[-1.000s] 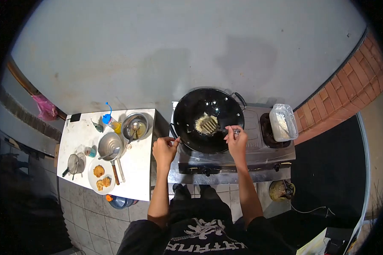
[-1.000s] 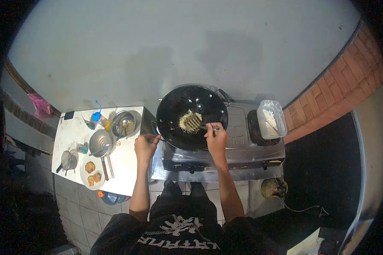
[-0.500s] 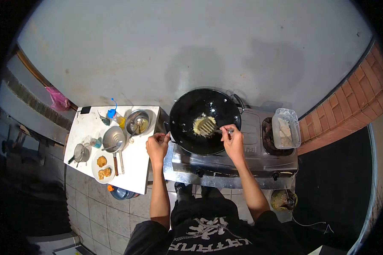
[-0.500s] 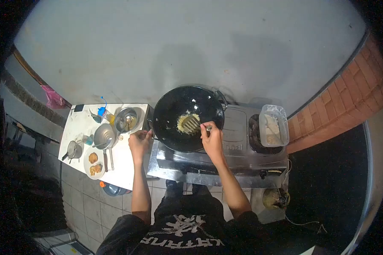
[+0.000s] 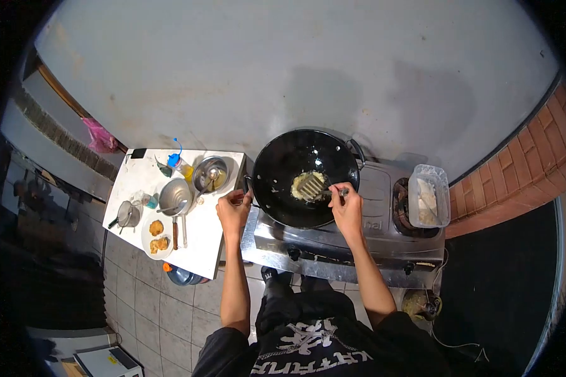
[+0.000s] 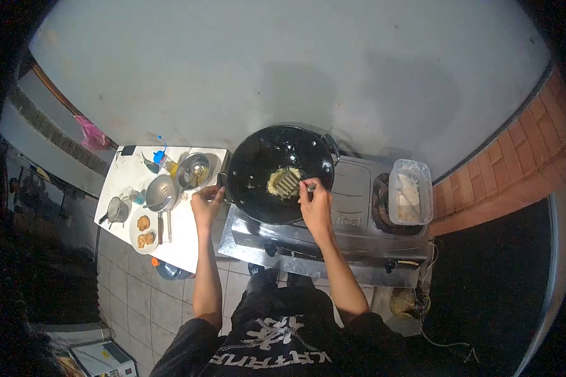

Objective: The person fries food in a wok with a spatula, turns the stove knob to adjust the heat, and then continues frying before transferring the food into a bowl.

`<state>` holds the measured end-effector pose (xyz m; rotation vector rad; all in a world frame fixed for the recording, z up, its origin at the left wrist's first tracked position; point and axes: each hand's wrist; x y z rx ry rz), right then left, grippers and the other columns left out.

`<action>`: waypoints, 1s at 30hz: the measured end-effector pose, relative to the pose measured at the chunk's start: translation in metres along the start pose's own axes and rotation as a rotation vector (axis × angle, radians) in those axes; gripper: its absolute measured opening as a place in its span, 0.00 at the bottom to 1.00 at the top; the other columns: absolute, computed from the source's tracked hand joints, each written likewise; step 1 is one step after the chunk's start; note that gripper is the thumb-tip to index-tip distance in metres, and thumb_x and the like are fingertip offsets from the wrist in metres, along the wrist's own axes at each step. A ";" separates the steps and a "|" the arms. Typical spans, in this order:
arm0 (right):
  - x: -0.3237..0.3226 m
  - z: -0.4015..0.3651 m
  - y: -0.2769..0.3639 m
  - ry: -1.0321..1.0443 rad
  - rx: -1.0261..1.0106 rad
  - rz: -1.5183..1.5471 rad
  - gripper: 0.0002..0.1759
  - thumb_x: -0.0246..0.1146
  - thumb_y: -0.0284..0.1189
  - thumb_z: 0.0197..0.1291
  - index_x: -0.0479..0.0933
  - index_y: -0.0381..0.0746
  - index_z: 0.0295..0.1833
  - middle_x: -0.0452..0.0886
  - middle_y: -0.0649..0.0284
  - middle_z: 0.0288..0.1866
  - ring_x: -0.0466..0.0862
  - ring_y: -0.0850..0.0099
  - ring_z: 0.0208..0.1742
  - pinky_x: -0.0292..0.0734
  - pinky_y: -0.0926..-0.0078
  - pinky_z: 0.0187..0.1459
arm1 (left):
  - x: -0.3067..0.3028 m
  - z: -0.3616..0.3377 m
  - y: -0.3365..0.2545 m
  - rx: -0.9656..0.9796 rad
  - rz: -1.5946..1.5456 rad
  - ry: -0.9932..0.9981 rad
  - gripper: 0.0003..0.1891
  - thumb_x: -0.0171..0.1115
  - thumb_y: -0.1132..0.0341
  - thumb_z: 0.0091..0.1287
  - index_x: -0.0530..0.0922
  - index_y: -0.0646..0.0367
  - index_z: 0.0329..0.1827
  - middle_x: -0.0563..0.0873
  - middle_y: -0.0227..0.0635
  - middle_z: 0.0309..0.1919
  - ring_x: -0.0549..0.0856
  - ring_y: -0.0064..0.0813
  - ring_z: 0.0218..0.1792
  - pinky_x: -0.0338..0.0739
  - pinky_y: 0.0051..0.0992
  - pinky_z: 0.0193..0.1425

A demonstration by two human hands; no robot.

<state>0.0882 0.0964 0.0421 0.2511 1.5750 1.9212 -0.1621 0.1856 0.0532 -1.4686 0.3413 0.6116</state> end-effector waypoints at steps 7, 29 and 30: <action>0.000 -0.005 -0.001 0.071 -0.045 0.037 0.06 0.61 0.25 0.65 0.75 0.32 0.40 0.80 0.57 0.23 0.83 0.71 0.22 0.74 0.75 0.24 | 0.002 0.002 0.009 0.087 0.033 -0.021 0.15 0.72 0.64 0.56 0.85 0.69 0.38 0.88 0.45 0.28 0.88 0.32 0.30 0.80 0.27 0.40; 0.012 0.003 -0.014 0.072 -0.017 0.111 0.04 0.59 0.22 0.67 0.76 0.31 0.42 0.79 0.64 0.24 0.77 0.81 0.21 0.70 0.84 0.22 | -0.002 -0.004 -0.003 0.098 0.027 -0.012 0.13 0.72 0.65 0.58 0.85 0.68 0.38 0.88 0.43 0.28 0.87 0.30 0.30 0.79 0.28 0.37; 0.012 0.000 -0.014 0.073 -0.018 0.113 0.04 0.59 0.22 0.67 0.76 0.31 0.42 0.79 0.64 0.24 0.77 0.81 0.21 0.70 0.84 0.22 | -0.001 -0.002 0.000 0.098 0.028 -0.014 0.13 0.72 0.65 0.58 0.85 0.68 0.38 0.88 0.43 0.28 0.87 0.30 0.30 0.79 0.28 0.37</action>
Point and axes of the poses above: each hand's wrist, its own z-axis towards the middle knuckle, its own x-axis out of the palm, y = z × x
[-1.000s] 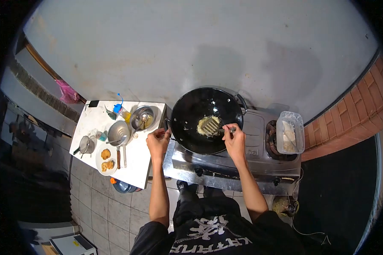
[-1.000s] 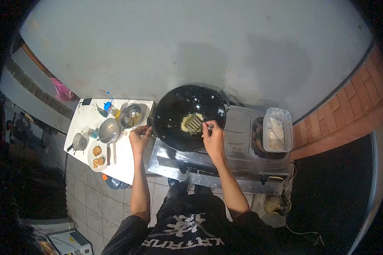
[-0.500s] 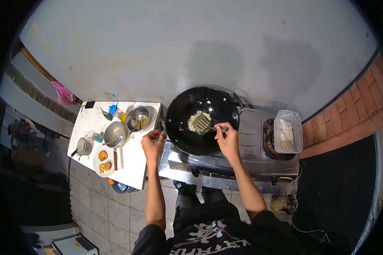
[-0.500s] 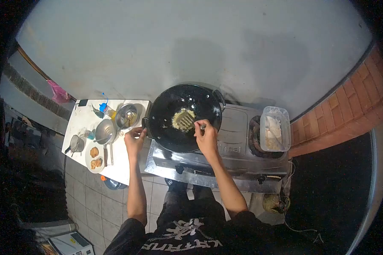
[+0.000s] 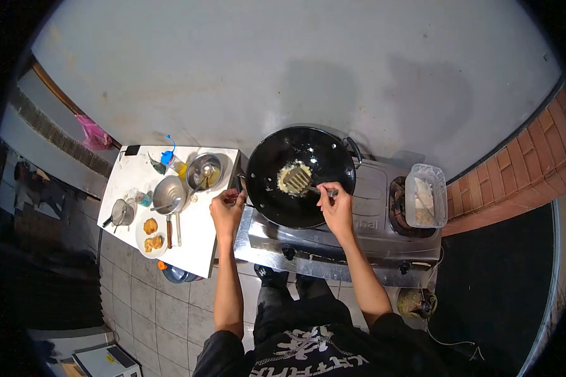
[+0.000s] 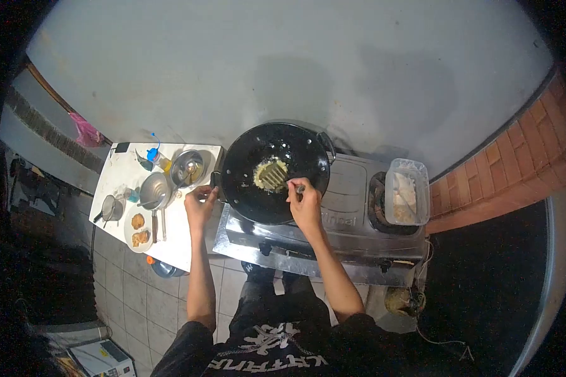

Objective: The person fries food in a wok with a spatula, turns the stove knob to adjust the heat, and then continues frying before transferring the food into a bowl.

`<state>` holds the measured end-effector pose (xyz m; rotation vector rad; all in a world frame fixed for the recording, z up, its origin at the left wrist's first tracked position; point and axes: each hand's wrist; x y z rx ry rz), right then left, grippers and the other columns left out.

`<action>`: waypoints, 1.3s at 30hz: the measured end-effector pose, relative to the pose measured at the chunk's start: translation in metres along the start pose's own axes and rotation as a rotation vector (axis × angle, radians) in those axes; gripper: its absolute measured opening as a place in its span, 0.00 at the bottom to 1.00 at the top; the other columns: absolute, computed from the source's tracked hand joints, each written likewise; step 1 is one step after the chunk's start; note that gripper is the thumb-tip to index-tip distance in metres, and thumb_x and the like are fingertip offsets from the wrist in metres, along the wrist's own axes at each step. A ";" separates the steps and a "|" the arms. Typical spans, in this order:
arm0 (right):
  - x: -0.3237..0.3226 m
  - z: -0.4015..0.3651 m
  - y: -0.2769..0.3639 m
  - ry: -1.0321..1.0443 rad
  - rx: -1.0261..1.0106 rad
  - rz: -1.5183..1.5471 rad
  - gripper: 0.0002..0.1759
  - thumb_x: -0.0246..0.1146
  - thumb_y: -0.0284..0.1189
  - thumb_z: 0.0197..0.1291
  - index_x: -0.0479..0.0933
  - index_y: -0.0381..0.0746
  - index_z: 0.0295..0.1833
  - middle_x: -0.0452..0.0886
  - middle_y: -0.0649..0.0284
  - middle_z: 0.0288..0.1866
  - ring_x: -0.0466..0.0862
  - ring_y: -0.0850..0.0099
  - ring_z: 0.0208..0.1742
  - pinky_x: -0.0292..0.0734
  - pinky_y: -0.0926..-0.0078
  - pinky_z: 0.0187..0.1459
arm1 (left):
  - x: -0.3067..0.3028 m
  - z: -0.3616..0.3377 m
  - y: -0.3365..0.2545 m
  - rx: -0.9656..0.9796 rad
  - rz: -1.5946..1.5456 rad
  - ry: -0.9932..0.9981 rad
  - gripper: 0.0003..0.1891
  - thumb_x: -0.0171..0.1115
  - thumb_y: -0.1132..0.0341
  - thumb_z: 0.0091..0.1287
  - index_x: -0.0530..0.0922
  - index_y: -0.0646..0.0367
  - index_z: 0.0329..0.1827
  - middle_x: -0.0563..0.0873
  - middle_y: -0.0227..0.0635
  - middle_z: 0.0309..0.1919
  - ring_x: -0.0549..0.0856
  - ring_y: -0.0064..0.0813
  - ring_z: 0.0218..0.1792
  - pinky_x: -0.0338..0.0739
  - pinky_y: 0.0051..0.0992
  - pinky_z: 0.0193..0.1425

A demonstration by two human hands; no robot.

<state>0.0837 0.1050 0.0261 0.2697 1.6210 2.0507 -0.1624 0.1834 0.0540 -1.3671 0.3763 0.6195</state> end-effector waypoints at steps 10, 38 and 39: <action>-0.003 0.004 0.006 -0.026 0.049 0.006 0.04 0.58 0.20 0.66 0.76 0.29 0.40 0.82 0.61 0.29 0.79 0.81 0.23 0.71 0.84 0.21 | -0.001 0.004 0.008 0.001 -0.005 0.035 0.15 0.73 0.64 0.56 0.84 0.70 0.37 0.87 0.45 0.27 0.87 0.31 0.29 0.79 0.28 0.37; -0.015 -0.003 0.011 -0.046 0.053 -0.016 0.06 0.57 0.24 0.68 0.76 0.31 0.41 0.80 0.65 0.25 0.78 0.82 0.22 0.70 0.83 0.22 | -0.001 0.006 0.010 0.002 -0.102 0.056 0.15 0.75 0.69 0.53 0.84 0.69 0.40 0.88 0.43 0.28 0.88 0.28 0.30 0.80 0.25 0.39; -0.012 -0.002 0.009 -0.056 0.044 0.001 0.06 0.57 0.24 0.68 0.76 0.31 0.41 0.80 0.65 0.26 0.78 0.82 0.22 0.70 0.84 0.23 | -0.002 0.008 0.009 0.007 -0.107 0.058 0.15 0.75 0.68 0.53 0.84 0.69 0.40 0.88 0.43 0.29 0.88 0.29 0.30 0.80 0.25 0.39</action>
Point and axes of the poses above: each hand's wrist, its own z-axis towards the middle knuckle, its own x-axis out of the palm, y = z × x
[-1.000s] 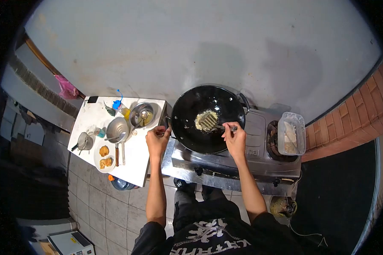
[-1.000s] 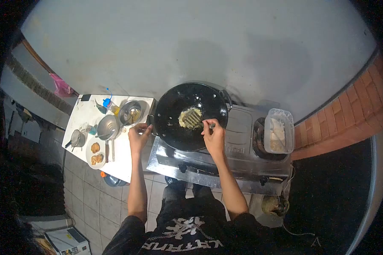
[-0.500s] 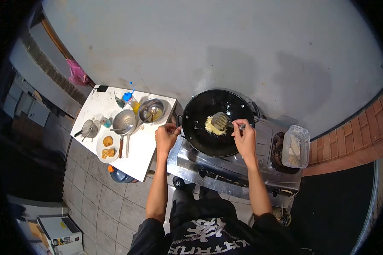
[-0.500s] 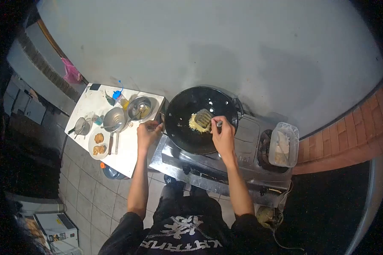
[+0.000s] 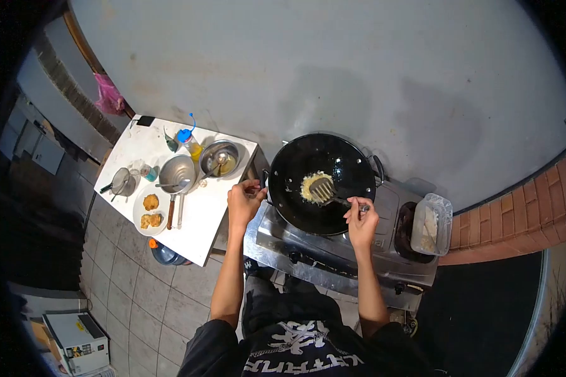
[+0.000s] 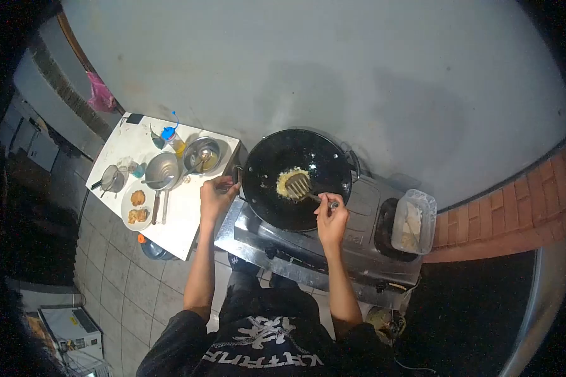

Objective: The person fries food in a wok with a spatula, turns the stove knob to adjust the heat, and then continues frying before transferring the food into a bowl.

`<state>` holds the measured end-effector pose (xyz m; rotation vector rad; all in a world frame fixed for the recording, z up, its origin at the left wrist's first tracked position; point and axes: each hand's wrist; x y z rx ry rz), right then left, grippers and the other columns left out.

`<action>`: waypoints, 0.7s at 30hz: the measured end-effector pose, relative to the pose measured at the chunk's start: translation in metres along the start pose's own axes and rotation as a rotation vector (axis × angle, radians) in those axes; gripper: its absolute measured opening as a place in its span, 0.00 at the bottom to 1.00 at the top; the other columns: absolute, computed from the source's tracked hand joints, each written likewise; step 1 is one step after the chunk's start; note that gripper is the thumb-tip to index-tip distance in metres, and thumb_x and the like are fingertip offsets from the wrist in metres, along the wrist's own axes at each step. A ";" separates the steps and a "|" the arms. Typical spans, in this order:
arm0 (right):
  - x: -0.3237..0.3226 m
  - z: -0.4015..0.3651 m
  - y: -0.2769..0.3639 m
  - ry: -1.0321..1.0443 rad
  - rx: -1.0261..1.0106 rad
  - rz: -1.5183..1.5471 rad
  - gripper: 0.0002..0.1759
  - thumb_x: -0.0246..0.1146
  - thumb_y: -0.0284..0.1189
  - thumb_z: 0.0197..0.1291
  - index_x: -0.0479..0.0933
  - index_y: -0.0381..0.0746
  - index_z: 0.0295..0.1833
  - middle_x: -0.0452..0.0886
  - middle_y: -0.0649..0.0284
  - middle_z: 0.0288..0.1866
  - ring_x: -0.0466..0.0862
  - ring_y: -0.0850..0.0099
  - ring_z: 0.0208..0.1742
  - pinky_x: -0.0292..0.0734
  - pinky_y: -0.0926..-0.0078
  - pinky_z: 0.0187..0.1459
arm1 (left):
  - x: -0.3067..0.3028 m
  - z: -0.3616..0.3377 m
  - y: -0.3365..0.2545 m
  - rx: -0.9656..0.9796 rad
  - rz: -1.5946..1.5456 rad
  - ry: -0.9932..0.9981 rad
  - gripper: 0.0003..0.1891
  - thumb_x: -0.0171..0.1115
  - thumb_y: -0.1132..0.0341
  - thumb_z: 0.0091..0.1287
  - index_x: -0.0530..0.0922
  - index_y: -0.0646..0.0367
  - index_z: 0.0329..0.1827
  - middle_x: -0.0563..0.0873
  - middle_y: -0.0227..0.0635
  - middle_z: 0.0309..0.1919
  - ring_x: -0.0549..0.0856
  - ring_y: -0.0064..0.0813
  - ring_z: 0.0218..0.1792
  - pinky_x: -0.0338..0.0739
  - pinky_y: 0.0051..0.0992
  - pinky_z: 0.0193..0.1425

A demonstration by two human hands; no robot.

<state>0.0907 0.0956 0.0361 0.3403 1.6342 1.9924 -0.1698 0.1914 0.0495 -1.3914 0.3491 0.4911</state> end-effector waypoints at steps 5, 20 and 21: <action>0.013 0.001 -0.003 -0.008 -0.043 0.083 0.06 0.56 0.24 0.69 0.75 0.31 0.42 0.80 0.63 0.29 0.77 0.81 0.23 0.70 0.83 0.22 | -0.007 0.003 -0.005 0.006 0.001 0.064 0.15 0.75 0.67 0.54 0.84 0.69 0.39 0.88 0.45 0.31 0.88 0.32 0.34 0.80 0.28 0.42; 0.045 -0.013 0.008 -0.237 -0.088 0.084 0.06 0.57 0.24 0.69 0.74 0.31 0.44 0.83 0.59 0.40 0.80 0.80 0.26 0.75 0.84 0.25 | -0.019 0.037 0.010 0.170 0.095 0.320 0.21 0.79 0.57 0.48 0.81 0.62 0.38 0.88 0.36 0.29 0.87 0.31 0.32 0.79 0.30 0.37; 0.045 -0.013 0.014 -0.249 -0.134 0.092 0.06 0.57 0.24 0.69 0.74 0.31 0.44 0.83 0.59 0.40 0.80 0.80 0.26 0.75 0.84 0.25 | -0.019 0.041 0.012 0.184 0.101 0.355 0.21 0.79 0.58 0.48 0.81 0.61 0.38 0.88 0.35 0.28 0.87 0.31 0.32 0.79 0.30 0.36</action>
Point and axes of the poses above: each hand's wrist, its own z-axis towards the middle knuckle, its own x-axis out of the palm, y = z × x
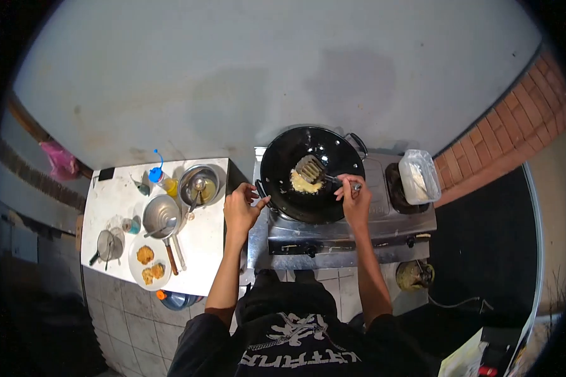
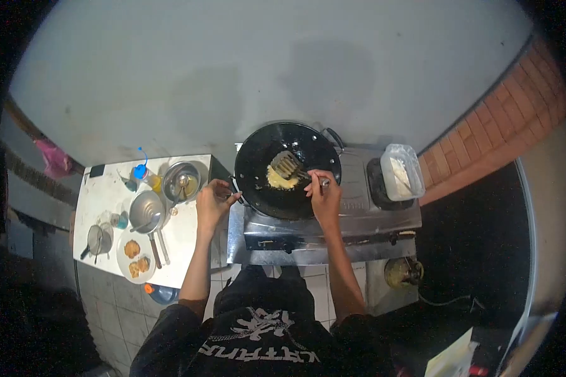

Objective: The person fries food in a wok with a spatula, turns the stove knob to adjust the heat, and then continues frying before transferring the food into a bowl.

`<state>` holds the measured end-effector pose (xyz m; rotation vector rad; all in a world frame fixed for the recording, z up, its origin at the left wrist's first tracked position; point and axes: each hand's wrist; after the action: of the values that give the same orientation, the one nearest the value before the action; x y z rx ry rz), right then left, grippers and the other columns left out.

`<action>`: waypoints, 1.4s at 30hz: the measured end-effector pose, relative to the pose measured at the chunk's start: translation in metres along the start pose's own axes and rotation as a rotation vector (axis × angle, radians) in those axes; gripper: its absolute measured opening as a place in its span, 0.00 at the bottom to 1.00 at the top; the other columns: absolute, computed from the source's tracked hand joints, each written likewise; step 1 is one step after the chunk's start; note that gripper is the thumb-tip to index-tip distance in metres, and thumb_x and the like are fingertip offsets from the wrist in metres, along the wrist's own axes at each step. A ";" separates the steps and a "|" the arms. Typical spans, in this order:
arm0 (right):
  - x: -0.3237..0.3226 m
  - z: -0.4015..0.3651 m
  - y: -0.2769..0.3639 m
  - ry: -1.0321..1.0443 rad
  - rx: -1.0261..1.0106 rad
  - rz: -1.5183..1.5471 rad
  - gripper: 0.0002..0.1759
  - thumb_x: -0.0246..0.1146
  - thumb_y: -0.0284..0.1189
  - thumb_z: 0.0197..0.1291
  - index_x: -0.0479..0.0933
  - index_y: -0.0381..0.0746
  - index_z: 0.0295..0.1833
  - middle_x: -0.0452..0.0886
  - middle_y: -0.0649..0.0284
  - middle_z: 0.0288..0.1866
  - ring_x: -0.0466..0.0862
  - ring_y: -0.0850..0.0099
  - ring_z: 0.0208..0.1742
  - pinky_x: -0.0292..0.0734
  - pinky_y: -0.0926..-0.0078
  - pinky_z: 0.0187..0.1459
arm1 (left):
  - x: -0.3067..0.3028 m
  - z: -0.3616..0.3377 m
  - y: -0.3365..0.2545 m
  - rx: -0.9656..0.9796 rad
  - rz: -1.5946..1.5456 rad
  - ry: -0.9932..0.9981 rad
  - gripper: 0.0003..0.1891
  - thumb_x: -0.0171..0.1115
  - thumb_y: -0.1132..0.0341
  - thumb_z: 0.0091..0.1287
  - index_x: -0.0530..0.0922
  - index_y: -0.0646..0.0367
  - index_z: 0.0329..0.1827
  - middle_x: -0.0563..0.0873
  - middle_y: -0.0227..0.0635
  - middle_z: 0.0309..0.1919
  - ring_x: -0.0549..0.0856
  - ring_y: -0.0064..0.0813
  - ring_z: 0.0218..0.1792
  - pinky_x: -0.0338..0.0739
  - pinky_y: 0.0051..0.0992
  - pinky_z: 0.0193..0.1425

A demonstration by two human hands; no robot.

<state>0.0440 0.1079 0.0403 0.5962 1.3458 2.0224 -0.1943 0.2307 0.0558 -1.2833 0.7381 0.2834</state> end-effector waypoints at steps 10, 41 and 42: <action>-0.001 -0.032 0.021 -0.141 0.154 -0.249 0.11 0.59 0.29 0.68 0.77 0.29 0.40 0.82 0.61 0.25 0.81 0.79 0.22 0.72 0.81 0.22 | -0.005 0.008 0.003 0.068 -0.047 0.076 0.19 0.79 0.60 0.48 0.80 0.60 0.36 0.87 0.34 0.26 0.86 0.30 0.28 0.79 0.29 0.34; 0.025 -0.033 0.016 -0.179 0.106 -0.386 0.11 0.59 0.28 0.68 0.76 0.29 0.37 0.81 0.61 0.23 0.79 0.79 0.20 0.71 0.79 0.22 | -0.011 0.010 0.001 0.144 -0.074 0.106 0.17 0.79 0.61 0.49 0.81 0.61 0.33 0.86 0.35 0.24 0.83 0.29 0.22 0.75 0.27 0.30; 0.025 -0.034 0.017 -0.178 0.106 -0.388 0.11 0.59 0.28 0.68 0.76 0.29 0.37 0.81 0.61 0.23 0.79 0.79 0.20 0.71 0.79 0.22 | -0.012 0.009 0.000 0.133 -0.073 0.113 0.17 0.79 0.61 0.49 0.81 0.62 0.33 0.86 0.35 0.24 0.83 0.29 0.22 0.76 0.28 0.30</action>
<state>-0.0001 0.0990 0.0439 0.5025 1.3475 1.5599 -0.2001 0.2420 0.0639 -1.2046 0.7911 0.1009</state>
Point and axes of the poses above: each hand's wrist, its own z-axis towards the middle knuckle, its own x-axis out of the palm, y = z × x
